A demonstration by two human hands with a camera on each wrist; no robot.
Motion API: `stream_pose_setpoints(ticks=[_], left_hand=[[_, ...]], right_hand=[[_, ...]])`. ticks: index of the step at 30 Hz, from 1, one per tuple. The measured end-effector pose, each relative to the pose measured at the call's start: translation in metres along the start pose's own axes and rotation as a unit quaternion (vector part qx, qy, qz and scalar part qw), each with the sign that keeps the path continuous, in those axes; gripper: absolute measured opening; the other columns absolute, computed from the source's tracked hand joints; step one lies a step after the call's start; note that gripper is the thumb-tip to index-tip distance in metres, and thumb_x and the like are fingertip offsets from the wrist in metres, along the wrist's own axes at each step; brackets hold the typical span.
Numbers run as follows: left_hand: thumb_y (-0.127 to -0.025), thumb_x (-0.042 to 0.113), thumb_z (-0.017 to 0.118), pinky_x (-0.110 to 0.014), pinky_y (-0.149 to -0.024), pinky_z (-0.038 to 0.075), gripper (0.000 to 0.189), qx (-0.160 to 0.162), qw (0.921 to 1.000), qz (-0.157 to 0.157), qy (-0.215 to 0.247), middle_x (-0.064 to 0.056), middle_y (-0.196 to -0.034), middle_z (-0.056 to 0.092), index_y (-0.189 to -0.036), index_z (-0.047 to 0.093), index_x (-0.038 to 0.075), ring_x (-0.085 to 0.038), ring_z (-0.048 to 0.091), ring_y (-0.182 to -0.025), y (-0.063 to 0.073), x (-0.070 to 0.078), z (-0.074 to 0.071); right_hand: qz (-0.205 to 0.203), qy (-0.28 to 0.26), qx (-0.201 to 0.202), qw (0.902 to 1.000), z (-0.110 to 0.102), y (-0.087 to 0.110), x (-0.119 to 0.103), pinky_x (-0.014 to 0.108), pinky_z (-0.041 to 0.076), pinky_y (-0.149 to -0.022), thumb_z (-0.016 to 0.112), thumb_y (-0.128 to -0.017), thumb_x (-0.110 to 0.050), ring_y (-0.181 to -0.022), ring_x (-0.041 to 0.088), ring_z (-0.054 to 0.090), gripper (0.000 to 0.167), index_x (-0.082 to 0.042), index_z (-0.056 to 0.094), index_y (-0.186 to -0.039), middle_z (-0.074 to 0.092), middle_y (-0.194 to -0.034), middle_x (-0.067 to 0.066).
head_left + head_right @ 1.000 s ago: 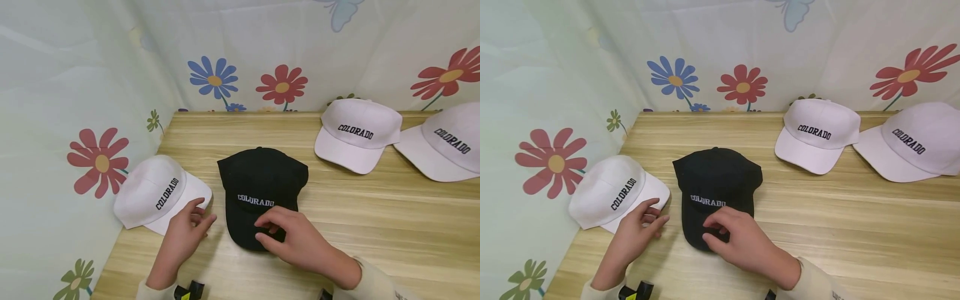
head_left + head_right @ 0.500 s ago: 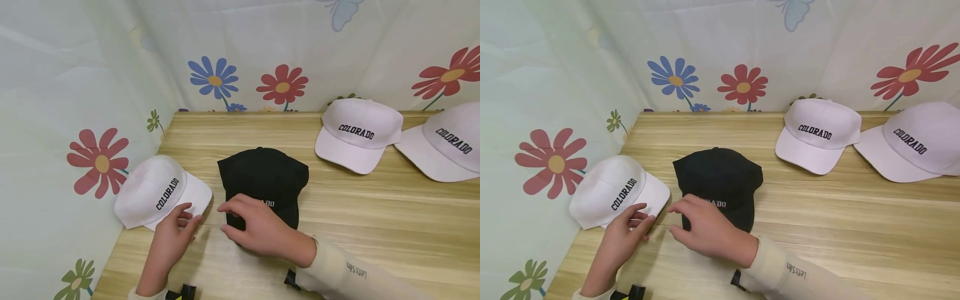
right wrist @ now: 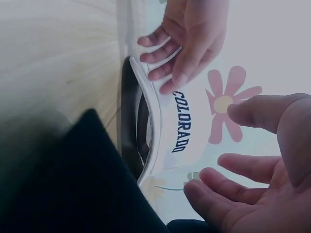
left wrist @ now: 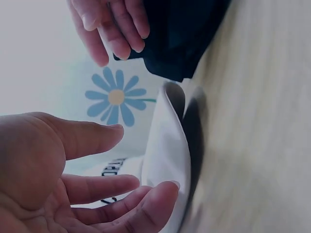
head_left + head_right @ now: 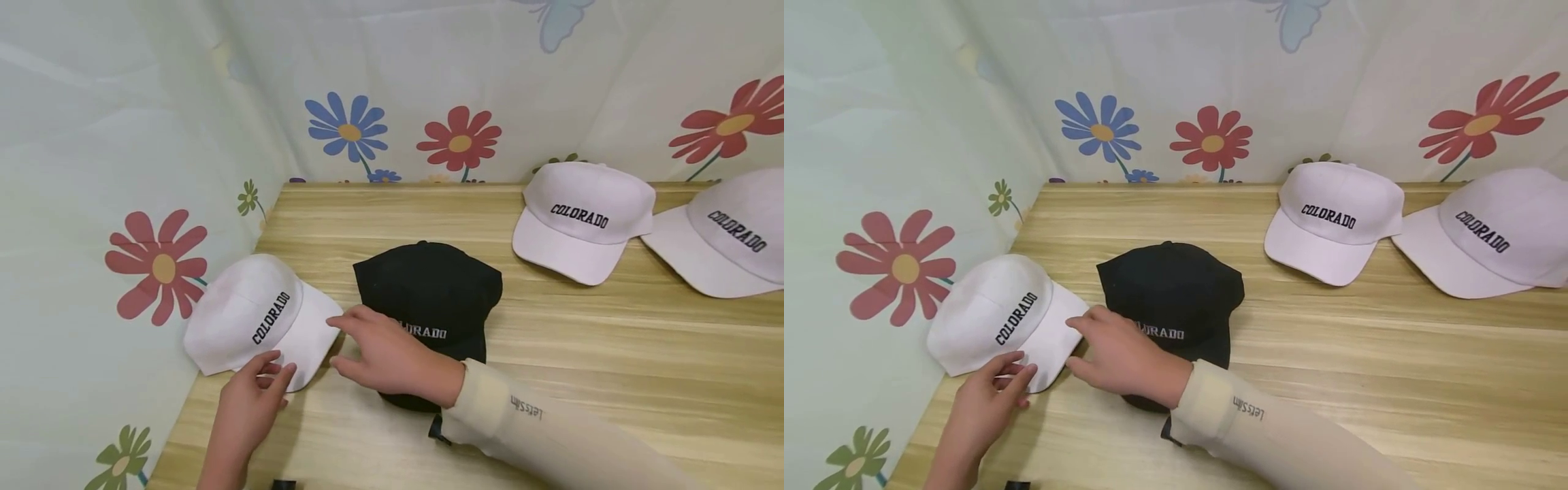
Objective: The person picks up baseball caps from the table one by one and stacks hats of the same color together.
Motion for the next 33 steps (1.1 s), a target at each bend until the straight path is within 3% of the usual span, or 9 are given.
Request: stream_pose_setpoints(ticks=[5,10,14,17,21,24,33], left_hand=[[-0.094,0.036,0.062,-0.023,-0.063,0.056,0.053,0.009,0.9998,-0.011,-0.012,-0.022,-0.119,0.062,-0.132,0.054,0.001,-0.019,0.070,-0.083,0.003,-0.014,-0.005],[-0.094,0.037,0.061,-0.023,-0.064,0.053,0.058,0.013,0.9984,-0.034,-0.044,-0.024,-0.126,0.057,-0.137,0.049,0.000,-0.017,0.072,-0.077,0.005,-0.026,-0.010],[-0.094,0.043,0.059,-0.030,-0.069,0.052,0.067,0.008,0.9960,-0.052,-0.072,-0.025,-0.135,0.051,-0.142,0.042,0.000,-0.015,0.072,-0.073,0.006,-0.034,-0.012],[-0.094,0.046,0.058,-0.036,-0.073,0.052,0.072,0.010,0.9951,-0.061,-0.077,-0.027,-0.130,0.057,-0.145,0.038,0.000,-0.016,0.073,-0.073,0.007,-0.038,-0.013],[-0.093,0.050,0.057,-0.037,-0.073,0.052,0.074,0.013,0.9950,-0.073,-0.067,-0.028,-0.133,0.055,-0.147,0.036,0.003,-0.017,0.073,-0.074,0.009,-0.042,-0.014],[-0.093,0.052,0.056,-0.035,-0.072,0.053,0.076,0.012,0.9952,-0.081,-0.054,-0.027,-0.142,0.045,-0.148,0.034,0.004,-0.017,0.073,-0.076,0.010,-0.045,-0.013],[-0.094,0.047,0.057,-0.018,-0.066,0.048,0.073,0.041,0.9946,-0.094,0.021,-0.024,-0.142,0.045,-0.148,0.033,0.004,-0.013,0.071,-0.076,0.013,-0.051,-0.016]], right_hand=[[-0.003,0.010,0.009,0.9999,0.001,-0.015,-0.003,0.031,0.052,-0.090,0.063,-0.092,-0.031,-0.106,0.020,0.062,0.050,-0.008,0.055,-0.136,0.060,-0.126,0.010],[0.019,0.008,0.009,0.9998,0.007,-0.030,0.000,0.029,0.051,-0.092,0.061,-0.093,-0.031,-0.109,0.019,0.061,0.048,-0.010,0.055,-0.136,0.059,-0.127,0.008],[0.038,0.012,-0.007,0.9992,0.016,-0.040,0.003,0.030,0.050,-0.095,0.058,-0.094,-0.032,-0.115,0.019,0.059,0.049,-0.009,0.053,-0.138,0.057,-0.131,0.009],[0.052,0.017,-0.026,0.9982,0.023,-0.045,0.007,0.032,0.048,-0.098,0.056,-0.095,-0.033,-0.120,0.021,0.056,0.051,-0.008,0.051,-0.140,0.055,-0.134,0.010],[0.072,0.029,-0.047,0.9959,0.032,-0.050,0.013,0.034,0.045,-0.103,0.053,-0.097,-0.033,-0.124,0.022,0.053,0.052,-0.006,0.048,-0.142,0.053,-0.136,0.011],[0.081,0.035,-0.053,0.9947,0.037,-0.054,0.014,0.035,0.044,-0.105,0.051,-0.099,-0.033,-0.126,0.023,0.052,0.052,-0.006,0.046,-0.143,0.052,-0.138,0.013],[0.099,0.038,-0.064,0.9923,0.051,-0.068,0.017,0.039,0.043,-0.105,0.051,-0.098,-0.035,-0.127,0.026,0.051,0.054,-0.005,0.045,-0.143,0.050,-0.140,0.015]])
Point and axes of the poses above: each hand's wrist, its own y-axis away from the middle knuckle, its own z-axis out of the palm, x = y × z, the point moved 10 cm from there along -y, towards the middle knuckle
